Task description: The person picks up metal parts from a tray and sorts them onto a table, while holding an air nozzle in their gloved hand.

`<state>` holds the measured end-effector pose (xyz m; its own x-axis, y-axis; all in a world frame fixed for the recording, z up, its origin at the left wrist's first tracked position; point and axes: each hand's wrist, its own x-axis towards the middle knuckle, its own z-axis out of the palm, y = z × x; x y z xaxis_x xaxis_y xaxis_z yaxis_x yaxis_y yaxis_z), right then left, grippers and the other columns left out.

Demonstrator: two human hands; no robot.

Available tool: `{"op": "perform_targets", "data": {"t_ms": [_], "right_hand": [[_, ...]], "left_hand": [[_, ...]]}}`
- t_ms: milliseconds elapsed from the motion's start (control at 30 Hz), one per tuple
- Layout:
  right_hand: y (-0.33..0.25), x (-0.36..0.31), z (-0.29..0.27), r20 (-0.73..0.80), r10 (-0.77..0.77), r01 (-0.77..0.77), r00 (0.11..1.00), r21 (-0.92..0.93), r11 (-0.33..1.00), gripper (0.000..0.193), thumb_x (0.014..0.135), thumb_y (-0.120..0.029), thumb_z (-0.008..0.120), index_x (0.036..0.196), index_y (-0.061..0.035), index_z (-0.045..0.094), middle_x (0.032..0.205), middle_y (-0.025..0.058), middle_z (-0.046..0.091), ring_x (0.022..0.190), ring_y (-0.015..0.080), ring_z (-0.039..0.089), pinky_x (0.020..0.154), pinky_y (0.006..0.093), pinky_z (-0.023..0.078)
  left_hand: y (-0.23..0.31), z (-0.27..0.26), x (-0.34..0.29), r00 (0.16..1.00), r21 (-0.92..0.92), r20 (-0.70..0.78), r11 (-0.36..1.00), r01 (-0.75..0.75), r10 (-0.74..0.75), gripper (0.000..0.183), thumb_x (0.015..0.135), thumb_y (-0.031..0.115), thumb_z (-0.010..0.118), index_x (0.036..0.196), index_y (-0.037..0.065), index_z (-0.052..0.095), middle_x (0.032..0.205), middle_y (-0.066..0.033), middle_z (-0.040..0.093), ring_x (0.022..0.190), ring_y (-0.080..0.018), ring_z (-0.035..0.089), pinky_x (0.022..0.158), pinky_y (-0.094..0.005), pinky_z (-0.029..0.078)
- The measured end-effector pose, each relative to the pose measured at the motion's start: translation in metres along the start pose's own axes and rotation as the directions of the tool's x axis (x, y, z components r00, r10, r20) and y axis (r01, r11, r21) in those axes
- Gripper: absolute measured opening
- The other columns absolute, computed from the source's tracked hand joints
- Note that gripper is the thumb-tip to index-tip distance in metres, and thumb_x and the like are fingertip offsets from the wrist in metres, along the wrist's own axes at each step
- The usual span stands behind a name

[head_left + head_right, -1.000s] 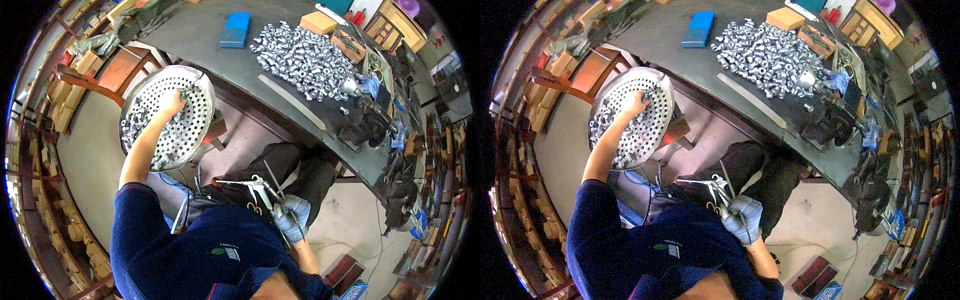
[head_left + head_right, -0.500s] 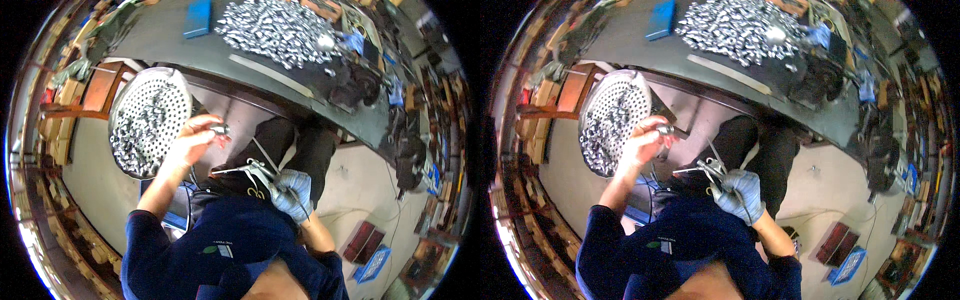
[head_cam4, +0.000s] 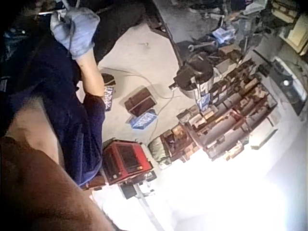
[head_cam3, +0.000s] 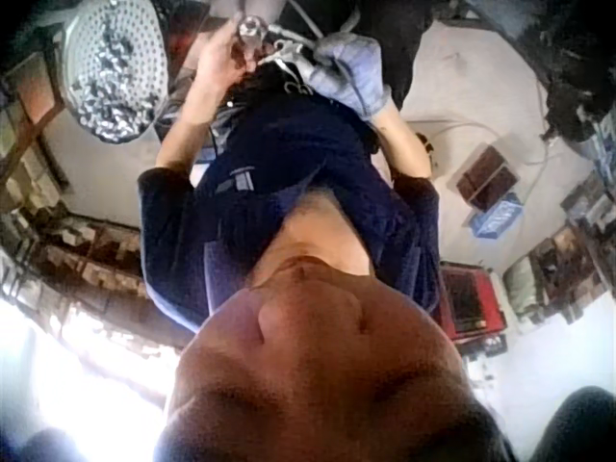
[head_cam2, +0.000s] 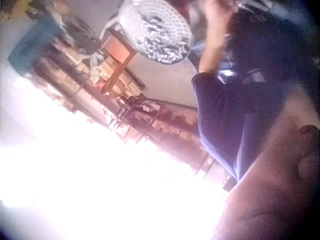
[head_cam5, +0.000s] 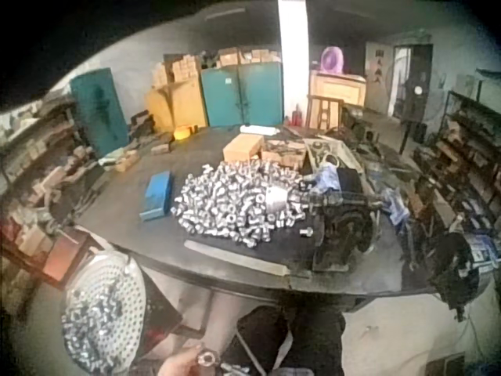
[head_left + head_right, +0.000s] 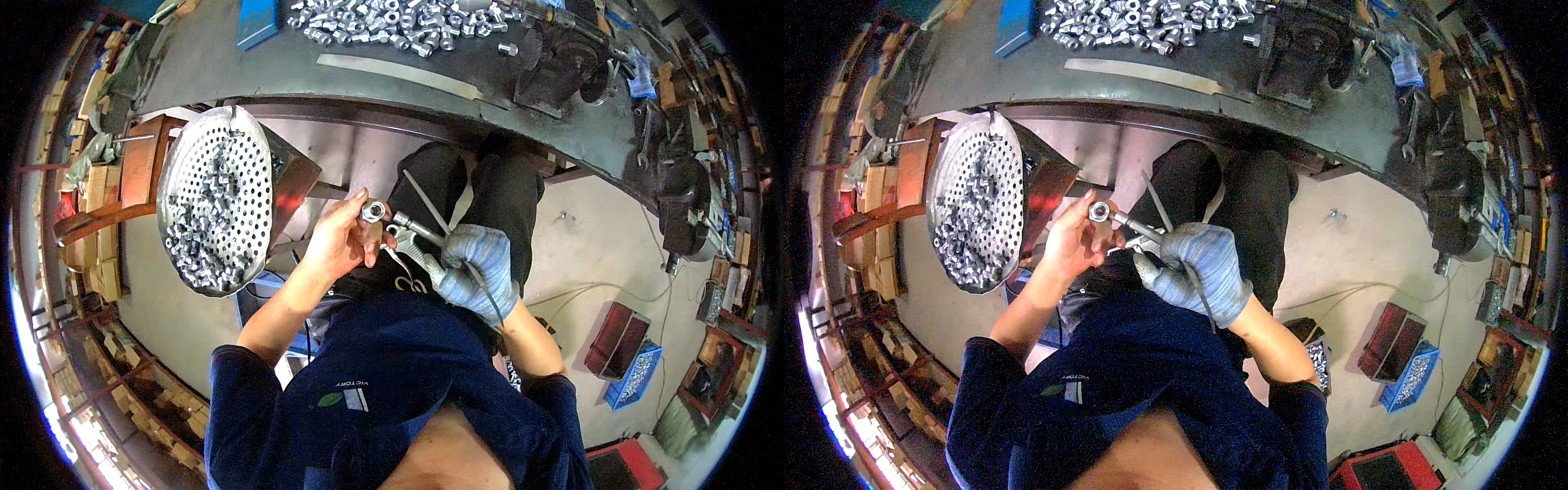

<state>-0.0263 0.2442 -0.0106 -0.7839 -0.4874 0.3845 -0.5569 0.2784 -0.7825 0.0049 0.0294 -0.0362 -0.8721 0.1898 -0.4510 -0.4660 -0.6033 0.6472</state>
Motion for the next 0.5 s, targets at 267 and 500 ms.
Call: {"op": "perform_targets", "data": {"t_ms": [267, 500], "right_hand": [[0.000, 0.006, 0.006, 0.106, -0.057, 0.068, 0.993, -0.094, 0.993, 0.029, 0.067, -0.028, 0.075, 0.053, -0.0120, 0.055, 0.051, 0.0109, 0.051, 0.046, 0.0284, 0.055, 0.044, 0.0362, 0.044], [0.004, 0.000, 0.011, 0.025, 0.021, -0.021, 0.999, 0.017, 1.000, 0.034, 0.068, -0.025, 0.074, 0.050, -0.0114, 0.049, 0.049, 0.0108, 0.047, 0.044, 0.0281, 0.052, 0.043, 0.0348, 0.041]], "left_hand": [[0.031, 0.002, -0.001, 0.982, 0.624, 0.190, 0.768, -0.142, 0.027, 0.026, 0.088, 0.016, 0.061, 0.103, -0.005, 0.058, 0.074, -0.0099, 0.062, 0.064, -0.0152, 0.062, 0.062, -0.0262, 0.050], [0.028, 0.005, 0.004, 0.934, 0.541, 0.334, 0.787, -0.298, 0.124, 0.032, 0.081, 0.010, 0.067, 0.109, -0.003, 0.057, 0.099, -0.0112, 0.064, 0.094, -0.0172, 0.061, 0.084, -0.0293, 0.048]]}}
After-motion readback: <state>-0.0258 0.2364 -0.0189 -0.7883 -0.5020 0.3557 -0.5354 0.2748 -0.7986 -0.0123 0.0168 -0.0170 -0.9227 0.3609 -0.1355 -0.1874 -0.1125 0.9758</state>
